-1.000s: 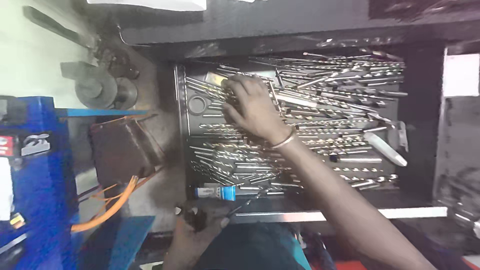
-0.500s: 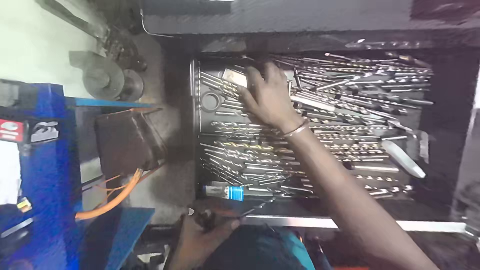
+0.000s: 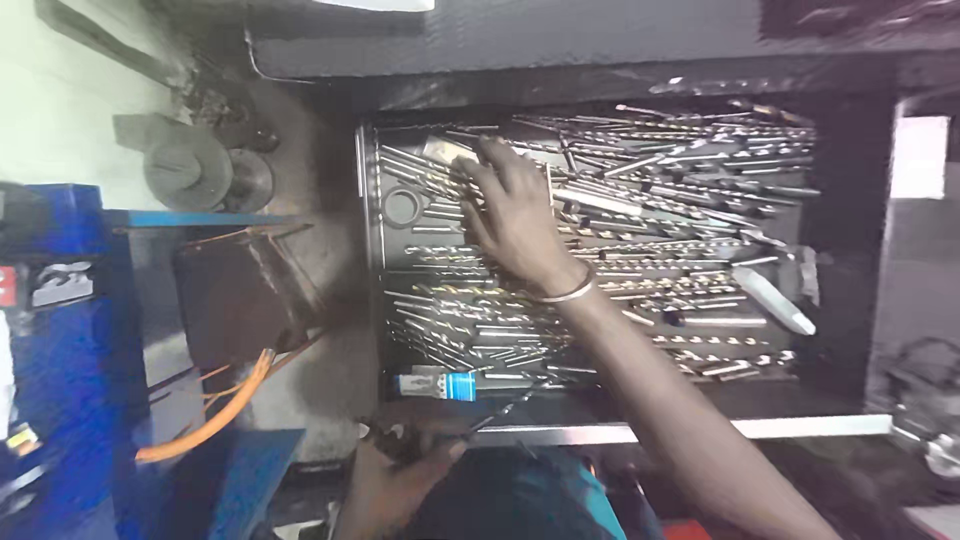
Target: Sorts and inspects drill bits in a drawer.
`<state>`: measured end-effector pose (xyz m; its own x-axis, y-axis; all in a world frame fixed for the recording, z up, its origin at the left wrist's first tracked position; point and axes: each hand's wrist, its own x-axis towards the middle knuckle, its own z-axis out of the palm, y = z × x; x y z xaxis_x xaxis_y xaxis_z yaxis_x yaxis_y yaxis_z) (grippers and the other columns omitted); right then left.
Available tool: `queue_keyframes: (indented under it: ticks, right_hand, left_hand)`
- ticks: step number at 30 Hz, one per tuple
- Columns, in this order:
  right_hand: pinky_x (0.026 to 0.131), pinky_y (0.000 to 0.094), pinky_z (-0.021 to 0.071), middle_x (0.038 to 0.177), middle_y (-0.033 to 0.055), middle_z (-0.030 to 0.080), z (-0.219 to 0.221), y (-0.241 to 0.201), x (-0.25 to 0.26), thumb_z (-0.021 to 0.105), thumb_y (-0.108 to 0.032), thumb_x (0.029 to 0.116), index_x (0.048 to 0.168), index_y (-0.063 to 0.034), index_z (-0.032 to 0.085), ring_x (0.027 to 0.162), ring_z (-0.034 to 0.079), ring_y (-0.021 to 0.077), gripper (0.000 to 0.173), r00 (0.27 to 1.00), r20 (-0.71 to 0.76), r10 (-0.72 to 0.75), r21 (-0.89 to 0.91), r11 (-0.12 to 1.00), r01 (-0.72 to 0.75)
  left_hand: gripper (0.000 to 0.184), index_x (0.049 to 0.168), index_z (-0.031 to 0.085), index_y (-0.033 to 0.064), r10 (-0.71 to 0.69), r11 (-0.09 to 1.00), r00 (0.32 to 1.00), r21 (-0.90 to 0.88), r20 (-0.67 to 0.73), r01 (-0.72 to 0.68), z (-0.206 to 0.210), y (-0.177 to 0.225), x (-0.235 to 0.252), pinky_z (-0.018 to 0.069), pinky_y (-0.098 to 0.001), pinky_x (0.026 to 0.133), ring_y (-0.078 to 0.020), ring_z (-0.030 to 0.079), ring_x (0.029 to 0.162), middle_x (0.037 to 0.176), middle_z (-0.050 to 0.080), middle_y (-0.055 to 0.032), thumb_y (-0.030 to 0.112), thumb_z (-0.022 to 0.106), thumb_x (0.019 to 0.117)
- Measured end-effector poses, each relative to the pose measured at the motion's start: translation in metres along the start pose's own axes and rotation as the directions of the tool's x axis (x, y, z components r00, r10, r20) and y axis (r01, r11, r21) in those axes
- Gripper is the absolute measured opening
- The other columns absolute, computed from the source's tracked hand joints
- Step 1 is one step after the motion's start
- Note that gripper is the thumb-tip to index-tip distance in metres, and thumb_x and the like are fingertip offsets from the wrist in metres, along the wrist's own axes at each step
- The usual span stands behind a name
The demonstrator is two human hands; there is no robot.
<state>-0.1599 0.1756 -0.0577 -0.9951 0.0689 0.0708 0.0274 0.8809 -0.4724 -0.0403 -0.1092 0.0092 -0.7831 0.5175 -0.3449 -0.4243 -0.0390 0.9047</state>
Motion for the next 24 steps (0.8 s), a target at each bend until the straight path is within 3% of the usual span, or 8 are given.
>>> queue_keyframes:
  ticks: [3,6,8,11,14,19,21,24]
  right_hand:
    - [0.111,0.0568,0.0405,0.140,0.0151,0.058,0.001,0.002,-0.007,0.057,-0.031,0.1002,0.130,-0.0147,0.067,0.134,0.051,0.0348,0.035,0.999,-0.047,-0.014,0.018,1.000,0.014]
    - [0.121,0.0605,0.0281,0.157,0.0123,0.047,0.000,0.004,-0.012,0.052,-0.037,0.1020,0.143,-0.0182,0.059,0.150,0.036,0.0337,0.046,0.999,0.037,-0.002,-0.006,1.000,0.002]
    - [0.122,0.0609,0.0270,0.160,0.0124,0.042,-0.005,0.007,-0.015,0.055,-0.036,0.1012,0.144,-0.0185,0.058,0.152,0.033,0.0328,0.047,1.000,0.011,0.007,0.032,0.999,-0.008]
    - [0.116,0.0558,0.0386,0.150,0.0174,0.052,-0.018,0.018,-0.021,0.056,-0.029,0.1004,0.132,-0.0114,0.067,0.141,0.047,0.0353,0.037,0.982,-0.164,0.096,0.065,0.994,-0.086]
    - [0.104,0.0555,0.0452,0.140,0.0188,0.057,-0.030,0.044,-0.016,0.058,-0.036,0.0979,0.128,-0.0123,0.068,0.131,0.053,0.0377,0.040,0.928,-0.258,0.270,-0.040,0.956,-0.290]
    - [0.118,0.0697,0.0242,0.152,0.0209,0.050,-0.026,0.065,-0.004,0.044,-0.058,0.1009,0.143,-0.0117,0.058,0.145,0.040,0.0440,0.064,0.940,-0.079,0.331,-0.216,0.915,-0.340]
    - [0.118,0.0732,0.0200,0.153,0.0167,0.051,-0.022,0.064,-0.004,0.042,-0.062,0.1010,0.144,-0.0155,0.058,0.146,0.040,0.0438,0.066,0.955,-0.065,0.289,-0.233,0.926,-0.296]
    - [0.121,0.0703,0.0171,0.154,0.0113,0.051,-0.024,0.069,-0.007,0.049,-0.058,0.0995,0.145,-0.0242,0.059,0.149,0.038,0.0376,0.058,0.973,-0.061,0.221,-0.177,0.957,-0.228]
  left_hand:
    - [0.022,0.111,0.075,0.0245,0.007,0.999,1.000,0.046,-0.017,-0.007,0.003,0.002,0.000,0.0617,-0.0235,0.080,-0.0045,0.072,0.087,0.099,0.077,0.0069,0.022,0.079,0.0898]
    - [0.026,0.115,0.075,0.0257,0.017,0.999,1.000,0.047,0.003,-0.017,0.005,0.006,0.001,0.0613,-0.0218,0.082,-0.0031,0.073,0.089,0.102,0.077,0.0085,0.017,0.078,0.0903]
    - [0.025,0.114,0.075,0.0261,0.019,0.997,1.000,0.074,0.021,-0.021,0.003,0.005,0.002,0.0610,-0.0209,0.080,-0.0025,0.072,0.088,0.102,0.077,0.0089,0.017,0.077,0.0907]
    - [0.022,0.112,0.075,0.0260,0.031,0.994,0.999,0.105,0.044,-0.035,-0.001,0.002,0.003,0.0613,-0.0221,0.081,-0.0036,0.072,0.089,0.102,0.077,0.0086,0.020,0.078,0.0906]
    - [0.023,0.113,0.075,0.0269,0.036,0.993,0.997,0.109,0.072,-0.044,-0.001,0.002,0.005,0.0615,-0.0225,0.083,-0.0033,0.072,0.093,0.106,0.076,0.0101,0.020,0.077,0.0912]
    - [0.022,0.113,0.075,0.0265,0.012,0.991,0.997,0.130,0.081,-0.023,-0.002,0.001,0.005,0.0621,-0.0239,0.082,-0.0050,0.073,0.092,0.104,0.076,0.0089,0.020,0.077,0.0917]
    - [0.024,0.113,0.075,0.0305,0.003,0.984,0.998,0.179,0.057,-0.014,0.000,0.004,0.005,0.0603,-0.0211,0.084,-0.0010,0.071,0.093,0.105,0.076,0.0129,0.022,0.077,0.0909]
    - [0.025,0.113,0.075,0.0284,-0.012,0.992,0.998,0.123,0.067,0.004,-0.003,-0.001,0.005,0.0613,-0.0239,0.081,-0.0039,0.072,0.089,0.102,0.076,0.0097,0.018,0.077,0.0907]
